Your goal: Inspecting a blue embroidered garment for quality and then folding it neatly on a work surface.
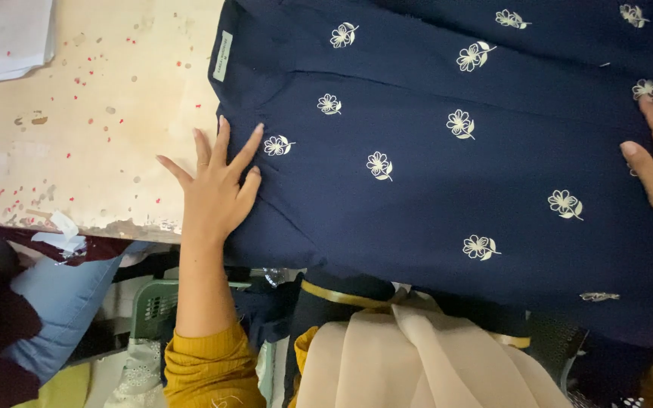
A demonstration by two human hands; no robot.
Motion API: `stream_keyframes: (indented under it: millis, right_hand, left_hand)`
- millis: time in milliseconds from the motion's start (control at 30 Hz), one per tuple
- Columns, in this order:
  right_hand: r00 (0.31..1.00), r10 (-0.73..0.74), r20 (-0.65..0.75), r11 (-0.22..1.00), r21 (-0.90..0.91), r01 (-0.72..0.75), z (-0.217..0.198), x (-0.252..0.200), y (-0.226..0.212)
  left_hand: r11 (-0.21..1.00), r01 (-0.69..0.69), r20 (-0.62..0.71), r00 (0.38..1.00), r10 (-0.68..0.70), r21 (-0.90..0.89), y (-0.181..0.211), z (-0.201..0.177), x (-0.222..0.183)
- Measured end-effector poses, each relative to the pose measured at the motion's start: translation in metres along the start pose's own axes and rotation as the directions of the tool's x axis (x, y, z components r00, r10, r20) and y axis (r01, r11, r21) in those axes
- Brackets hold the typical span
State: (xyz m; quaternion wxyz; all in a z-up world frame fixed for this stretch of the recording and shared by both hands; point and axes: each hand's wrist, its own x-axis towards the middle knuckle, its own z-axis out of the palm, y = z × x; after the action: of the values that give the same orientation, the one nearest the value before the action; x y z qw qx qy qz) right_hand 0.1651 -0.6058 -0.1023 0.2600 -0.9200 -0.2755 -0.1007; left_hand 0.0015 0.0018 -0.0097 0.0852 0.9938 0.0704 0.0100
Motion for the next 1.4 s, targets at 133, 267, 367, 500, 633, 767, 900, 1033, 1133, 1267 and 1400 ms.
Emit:
stream_keyframes:
  millis: [133,267,367,500,633,767,900,1033,1133,1267,1400]
  right_hand:
    - [1.0,-0.011,0.004,1.0,0.01,0.011,0.003,0.0,0.007]
    - [1.0,0.025,0.009,1.0,-0.019,-0.024,0.0,0.0,-0.002]
    - [0.998,0.064,0.007,0.997,0.04,-0.064,-0.001,0.001,-0.005]
    - [0.999,0.04,0.009,0.998,-0.043,-0.04,-0.002,0.001,-0.003]
    - [0.999,-0.044,-0.022,0.993,-0.107,0.042,-0.005,0.001,-0.007]
    - [0.999,-0.038,-0.016,0.994,-0.105,0.036,-0.003,-0.003,0.001]
    - [0.997,-0.08,-0.006,0.984,-0.162,0.078,-0.006,-0.002,0.0]
    - [0.994,0.08,0.07,0.982,-0.176,-0.067,-0.004,-0.02,-0.01]
    - [0.992,0.077,0.095,0.981,-0.182,-0.059,-0.012,-0.043,-0.03]
    - [0.952,0.261,0.163,0.963,-0.111,-0.245,-0.018,-0.031,-0.035]
    - [0.969,-0.109,0.222,0.975,-0.165,0.147,-0.022,0.086,-0.118]
  left_hand:
    - [0.999,-0.044,0.046,0.998,0.043,0.011,0.001,-0.007,0.001]
    - [0.995,-0.099,0.039,0.994,0.098,0.023,0.005,-0.017,0.004]
    - [0.985,0.068,0.229,0.973,-0.03,-0.159,0.017,-0.038,0.01]
    - [0.97,0.14,0.038,0.99,-0.135,-0.199,0.008,-0.02,0.006]
    - [0.972,-0.031,-0.243,0.97,-0.027,-0.234,0.047,-0.004,-0.004]
    - [0.99,-0.117,-0.225,0.97,0.096,-0.083,0.083,0.027,-0.003]
    - [0.988,-0.144,-0.195,0.969,0.153,0.06,0.081,0.042,-0.001]
    - [0.986,-0.165,-0.143,0.976,0.166,0.017,0.075,0.032,-0.015]
    - [0.988,-0.154,-0.129,0.979,0.155,0.017,0.067,0.031,-0.029]
    - [0.987,-0.156,-0.082,0.985,0.153,-0.031,0.068,0.025,-0.03]
    - [0.987,-0.153,-0.131,0.981,0.144,-0.057,0.082,0.012,-0.008]
